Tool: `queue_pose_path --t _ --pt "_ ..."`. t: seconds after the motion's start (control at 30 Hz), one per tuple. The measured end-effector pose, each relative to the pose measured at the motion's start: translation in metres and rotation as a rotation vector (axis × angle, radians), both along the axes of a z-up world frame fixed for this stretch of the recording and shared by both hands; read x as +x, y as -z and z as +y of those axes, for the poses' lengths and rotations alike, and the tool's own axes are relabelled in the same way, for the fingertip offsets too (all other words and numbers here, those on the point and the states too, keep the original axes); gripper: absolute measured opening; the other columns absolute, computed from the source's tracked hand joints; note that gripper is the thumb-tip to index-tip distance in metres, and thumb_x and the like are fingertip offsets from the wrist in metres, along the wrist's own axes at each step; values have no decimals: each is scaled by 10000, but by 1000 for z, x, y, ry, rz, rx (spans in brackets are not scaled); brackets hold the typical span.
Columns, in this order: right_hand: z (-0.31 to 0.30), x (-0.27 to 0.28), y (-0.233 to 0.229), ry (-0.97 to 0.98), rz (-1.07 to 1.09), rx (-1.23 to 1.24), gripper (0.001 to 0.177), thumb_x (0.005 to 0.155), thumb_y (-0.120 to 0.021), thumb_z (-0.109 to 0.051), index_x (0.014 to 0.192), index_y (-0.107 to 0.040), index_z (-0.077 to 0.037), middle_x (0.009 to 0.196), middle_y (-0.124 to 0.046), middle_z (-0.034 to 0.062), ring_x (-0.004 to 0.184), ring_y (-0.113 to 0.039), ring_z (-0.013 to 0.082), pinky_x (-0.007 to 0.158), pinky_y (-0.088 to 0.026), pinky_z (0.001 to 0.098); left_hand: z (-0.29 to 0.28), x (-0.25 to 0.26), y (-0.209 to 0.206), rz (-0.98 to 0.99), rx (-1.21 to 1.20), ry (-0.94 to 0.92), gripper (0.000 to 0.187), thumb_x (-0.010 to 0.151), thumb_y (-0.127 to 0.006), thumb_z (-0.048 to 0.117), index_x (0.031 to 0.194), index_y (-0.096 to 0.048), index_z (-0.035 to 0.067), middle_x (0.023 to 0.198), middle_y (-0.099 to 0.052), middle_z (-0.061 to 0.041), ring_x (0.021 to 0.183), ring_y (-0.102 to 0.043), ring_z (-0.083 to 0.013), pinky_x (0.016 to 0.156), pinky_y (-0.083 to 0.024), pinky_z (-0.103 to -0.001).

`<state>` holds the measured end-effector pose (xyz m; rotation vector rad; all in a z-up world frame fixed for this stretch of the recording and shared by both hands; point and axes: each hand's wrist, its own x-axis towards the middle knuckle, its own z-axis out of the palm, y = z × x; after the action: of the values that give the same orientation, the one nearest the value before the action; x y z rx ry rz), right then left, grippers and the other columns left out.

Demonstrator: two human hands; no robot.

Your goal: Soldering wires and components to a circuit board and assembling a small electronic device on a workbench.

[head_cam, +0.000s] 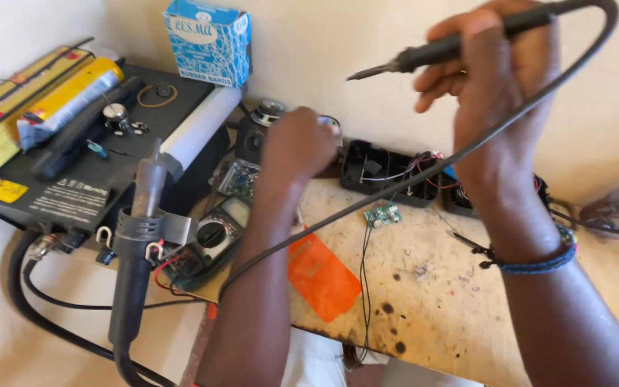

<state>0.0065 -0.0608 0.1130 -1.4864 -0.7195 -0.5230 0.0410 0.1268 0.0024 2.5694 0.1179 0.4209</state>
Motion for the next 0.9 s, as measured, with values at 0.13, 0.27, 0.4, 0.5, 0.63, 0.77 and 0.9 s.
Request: queue_pose_path --t 0.13,0.27,0.4,0.5,0.63,0.77,0.9 --pt "-9 12 28 -57 256 41 324 1044 -497 -309 987 -566 3 960 -695 170 627 -671 172 454 -556 284 26 -2 -2 308 1 -118 203 930 -601 127 993 -728 -18 1049 -758 -217 990 -731 -418 812 -581 -514" --pt "13 49 93 -191 488 25 247 1059 -482 -191 1058 -577 37 965 -712 232 614 -729 233 443 -621 279 37 25 41 258 115 -112 239 901 -659 112 967 -809 -62 913 -769 -263 990 -770 -495 807 -645 -568" --pt "24 53 115 -159 393 -235 277 1092 -577 -244 1024 -640 17 694 -690 203 502 -697 257 422 -583 318 38 19 38 269 104 -110 195 861 -731 71 983 -815 -56 961 -772 -267 1048 -757 -488 885 -635 -566" --pt "23 66 128 -102 265 -425 217 1023 -761 -283 1101 -708 -87 886 -748 159 805 -783 342 643 -636 477 38 17 40 281 114 -79 227 895 -707 104 1024 -808 -53 987 -774 -243 1088 -756 -460 928 -625 -571" --pt "29 60 117 53 230 -589 274 891 -837 -281 1071 -756 -91 907 -740 173 823 -773 361 693 -623 502 28 -2 21 325 185 -2 230 915 -682 50 1061 -796 -86 1052 -787 -262 1164 -734 -458 1010 -587 -585" --pt "36 46 100 23 423 -396 219 843 -802 -192 1014 -761 -61 727 -724 133 626 -756 226 551 -652 310 20 -14 1 360 126 -6 216 920 -653 48 1014 -809 -67 1089 -798 -254 1211 -716 -445 995 -601 -551" --pt "35 54 108 25 491 -464 165 796 -814 -243 909 -774 -129 632 -713 72 540 -741 187 496 -635 306 16 -25 -8 411 123 -16 257 921 -673 8 1118 -775 -122 1140 -786 -293 1243 -701 -464 1062 -571 -571"
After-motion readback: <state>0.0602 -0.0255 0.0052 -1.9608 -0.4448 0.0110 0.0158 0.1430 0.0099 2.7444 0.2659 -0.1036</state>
